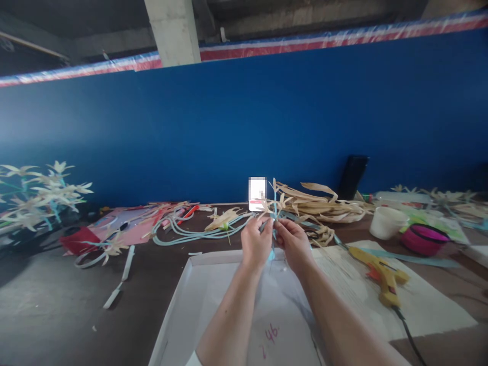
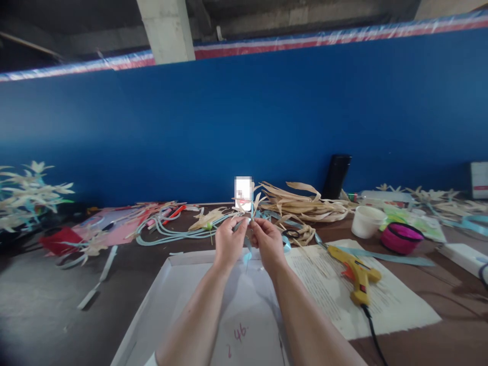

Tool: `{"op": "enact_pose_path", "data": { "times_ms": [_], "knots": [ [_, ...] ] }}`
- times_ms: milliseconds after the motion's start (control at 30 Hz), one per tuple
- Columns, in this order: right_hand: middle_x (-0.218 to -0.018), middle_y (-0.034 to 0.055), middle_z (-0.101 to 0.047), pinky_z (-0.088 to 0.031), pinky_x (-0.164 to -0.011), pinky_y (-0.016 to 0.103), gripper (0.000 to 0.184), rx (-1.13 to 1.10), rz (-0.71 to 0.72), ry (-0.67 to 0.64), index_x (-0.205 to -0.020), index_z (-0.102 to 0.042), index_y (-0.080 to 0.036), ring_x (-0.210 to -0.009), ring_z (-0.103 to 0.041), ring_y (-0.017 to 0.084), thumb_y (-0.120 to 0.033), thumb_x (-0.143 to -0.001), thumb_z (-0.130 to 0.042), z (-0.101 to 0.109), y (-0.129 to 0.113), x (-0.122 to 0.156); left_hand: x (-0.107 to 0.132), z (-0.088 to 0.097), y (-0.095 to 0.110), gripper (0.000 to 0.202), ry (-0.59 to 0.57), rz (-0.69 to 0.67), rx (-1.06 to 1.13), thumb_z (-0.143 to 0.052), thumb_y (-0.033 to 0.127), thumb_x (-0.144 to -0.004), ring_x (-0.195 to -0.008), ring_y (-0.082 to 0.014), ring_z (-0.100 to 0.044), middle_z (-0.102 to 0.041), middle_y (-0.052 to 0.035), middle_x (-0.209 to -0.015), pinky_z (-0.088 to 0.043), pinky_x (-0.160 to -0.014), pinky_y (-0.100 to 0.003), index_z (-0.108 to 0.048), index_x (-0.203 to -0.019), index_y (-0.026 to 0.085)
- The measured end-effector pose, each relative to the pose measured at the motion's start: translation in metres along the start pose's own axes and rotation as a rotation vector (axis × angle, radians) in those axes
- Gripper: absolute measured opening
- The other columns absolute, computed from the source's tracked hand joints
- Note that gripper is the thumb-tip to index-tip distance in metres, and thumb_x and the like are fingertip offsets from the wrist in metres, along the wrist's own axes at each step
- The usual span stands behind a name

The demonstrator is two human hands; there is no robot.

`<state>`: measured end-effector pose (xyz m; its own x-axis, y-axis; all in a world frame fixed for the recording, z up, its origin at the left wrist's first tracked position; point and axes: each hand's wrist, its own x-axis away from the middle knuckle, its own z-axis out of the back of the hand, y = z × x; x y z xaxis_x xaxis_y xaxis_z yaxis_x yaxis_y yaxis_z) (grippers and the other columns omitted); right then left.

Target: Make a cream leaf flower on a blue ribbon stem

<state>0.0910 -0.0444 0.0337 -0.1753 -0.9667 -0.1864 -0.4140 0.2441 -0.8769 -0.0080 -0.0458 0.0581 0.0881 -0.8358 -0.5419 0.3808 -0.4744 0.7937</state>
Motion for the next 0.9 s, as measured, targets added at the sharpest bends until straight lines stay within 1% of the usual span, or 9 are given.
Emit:
{"op": "enact_pose_path", "data": {
  "times_ms": [167, 433, 633, 767, 900],
  "knots": [
    [-0.046, -0.0069, -0.042, -0.025, -0.040, 0.017, 0.025, 0.002, 0.007, -0.005, -0.087, -0.063, -0.017, -0.041, -0.033, 0.005, -0.036, -0.072, -0.068, 0.0016, 0.0009, -0.0002, 0.0008, -0.0014, 0.0020, 0.024, 0.018, 0.028, -0.018, -0.051, 0.033, -0.082, -0.083, -0.0150, -0.061, -0.068, -0.0038, -0.087, -0.044, -0.076, -0.025, -0.068, -0.088, 0.018],
    [-0.049, -0.0061, -0.045, -0.027, -0.042, 0.017, 0.022, -0.064, 0.002, -0.005, -0.085, -0.065, -0.018, -0.043, -0.035, 0.005, -0.032, -0.069, -0.070, 0.0044, 0.0011, -0.0012, -0.0005, -0.0031, 0.0040, 0.022, -0.002, 0.025, 0.004, -0.051, 0.031, -0.081, -0.083, -0.0155, -0.061, -0.069, -0.0036, -0.087, -0.045, -0.077, -0.025, -0.069, -0.088, 0.019],
    [-0.051, -0.0053, -0.046, -0.027, -0.042, 0.018, 0.026, -0.097, -0.012, -0.019, -0.088, -0.065, -0.017, -0.045, -0.035, 0.005, -0.032, -0.067, -0.071, 0.0033, -0.0006, -0.0007, -0.0004, -0.0057, 0.0043, 0.019, -0.008, 0.032, 0.034, -0.054, 0.028, -0.080, -0.085, -0.0148, -0.061, -0.069, -0.0035, -0.089, -0.045, -0.078, -0.025, -0.069, -0.087, 0.019],
    [-0.052, -0.0052, -0.046, -0.027, -0.042, 0.018, 0.026, -0.102, -0.007, -0.013, -0.086, -0.066, -0.017, -0.045, -0.035, 0.006, -0.031, -0.066, -0.071, 0.0026, -0.0011, -0.0008, -0.0009, -0.0077, 0.0046, 0.015, 0.001, 0.051, -0.028, -0.058, 0.027, -0.077, -0.083, -0.0147, -0.061, -0.068, -0.0025, -0.087, -0.045, -0.078, -0.026, -0.069, -0.085, 0.021],
    [-0.053, -0.0051, -0.047, -0.028, -0.042, 0.019, 0.029, -0.074, -0.011, -0.015, -0.088, -0.066, -0.017, -0.045, -0.035, 0.006, -0.033, -0.064, -0.072, 0.0040, 0.0006, -0.0015, -0.0011, -0.0081, 0.0066, 0.016, 0.017, 0.059, -0.130, -0.057, 0.029, -0.078, -0.080, -0.0156, -0.060, -0.067, -0.0034, -0.087, -0.045, -0.076, -0.027, -0.069, -0.085, 0.021]
  ]
}}
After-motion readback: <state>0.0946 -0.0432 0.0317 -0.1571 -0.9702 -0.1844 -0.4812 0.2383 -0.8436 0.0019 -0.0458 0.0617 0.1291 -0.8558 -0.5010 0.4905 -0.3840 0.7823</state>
